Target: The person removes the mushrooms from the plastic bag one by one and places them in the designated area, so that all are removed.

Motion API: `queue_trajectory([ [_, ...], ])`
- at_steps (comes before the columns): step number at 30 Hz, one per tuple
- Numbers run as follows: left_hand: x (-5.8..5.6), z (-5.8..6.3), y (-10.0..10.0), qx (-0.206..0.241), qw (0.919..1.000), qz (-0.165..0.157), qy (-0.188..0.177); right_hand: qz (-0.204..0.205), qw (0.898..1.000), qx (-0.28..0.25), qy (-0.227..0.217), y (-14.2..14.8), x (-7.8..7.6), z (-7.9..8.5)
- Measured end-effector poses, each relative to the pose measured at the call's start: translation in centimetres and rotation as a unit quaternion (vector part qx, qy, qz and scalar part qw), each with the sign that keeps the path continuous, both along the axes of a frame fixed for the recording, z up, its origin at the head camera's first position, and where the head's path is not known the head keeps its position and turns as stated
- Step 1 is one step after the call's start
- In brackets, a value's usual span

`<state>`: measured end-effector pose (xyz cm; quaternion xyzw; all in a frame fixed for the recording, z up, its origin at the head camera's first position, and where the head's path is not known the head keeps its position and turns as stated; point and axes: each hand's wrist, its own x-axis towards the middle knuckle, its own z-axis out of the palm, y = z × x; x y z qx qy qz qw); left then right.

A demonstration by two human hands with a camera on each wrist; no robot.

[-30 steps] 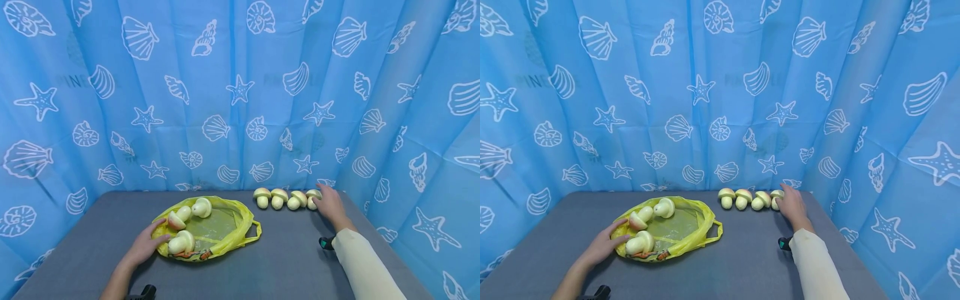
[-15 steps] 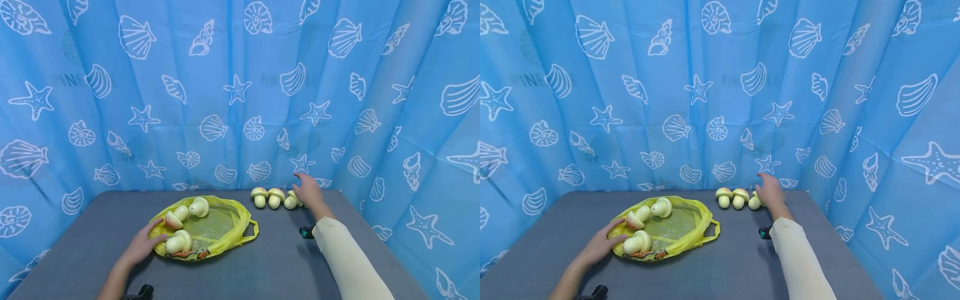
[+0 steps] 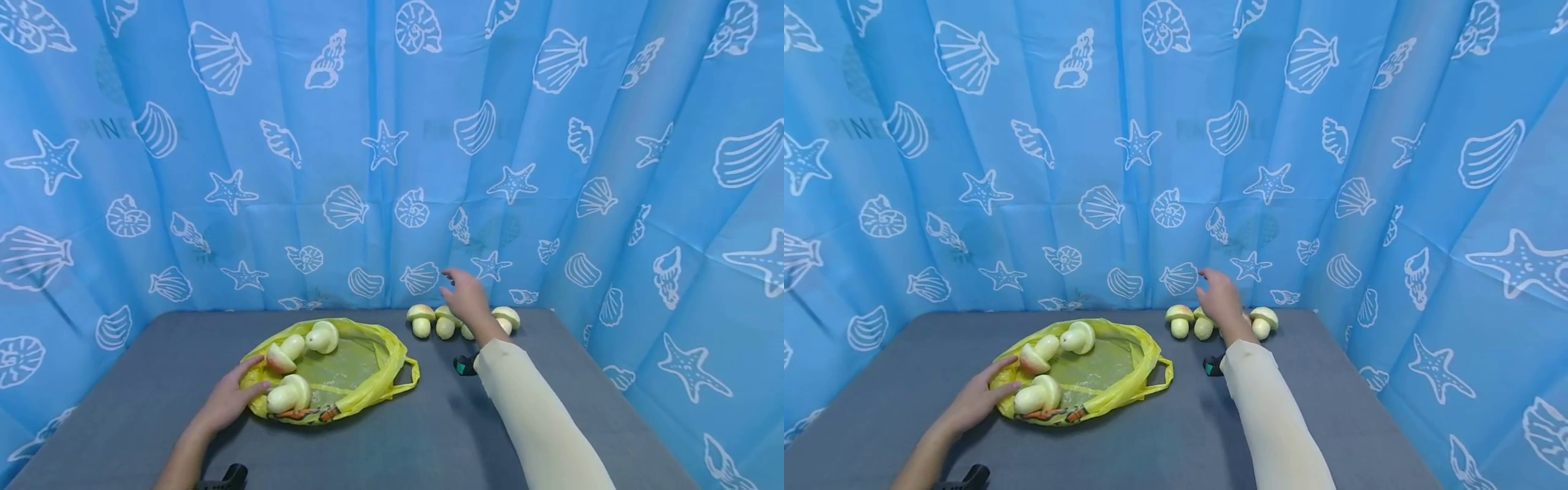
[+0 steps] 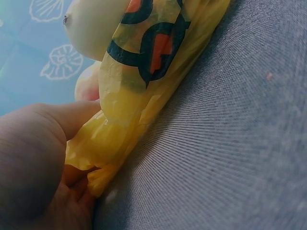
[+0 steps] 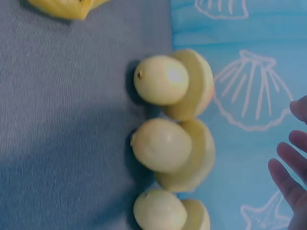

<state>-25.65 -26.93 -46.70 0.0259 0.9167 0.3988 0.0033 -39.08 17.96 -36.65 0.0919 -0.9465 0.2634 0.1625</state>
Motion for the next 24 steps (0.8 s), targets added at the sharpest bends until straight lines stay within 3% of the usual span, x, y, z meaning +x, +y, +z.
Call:
queue_trajectory([
  [10,-0.1,0.1,0.1,-0.004,1.0000,0.005,-0.008,0.024,0.999,-0.022,0.019,-3.2,-0.1,0.0],
  [24,0.0,0.0,0.1,-0.005,1.0000,0.005,0.002,0.078,0.990,-0.110,0.035,-7.6,1.2,-0.4],
])
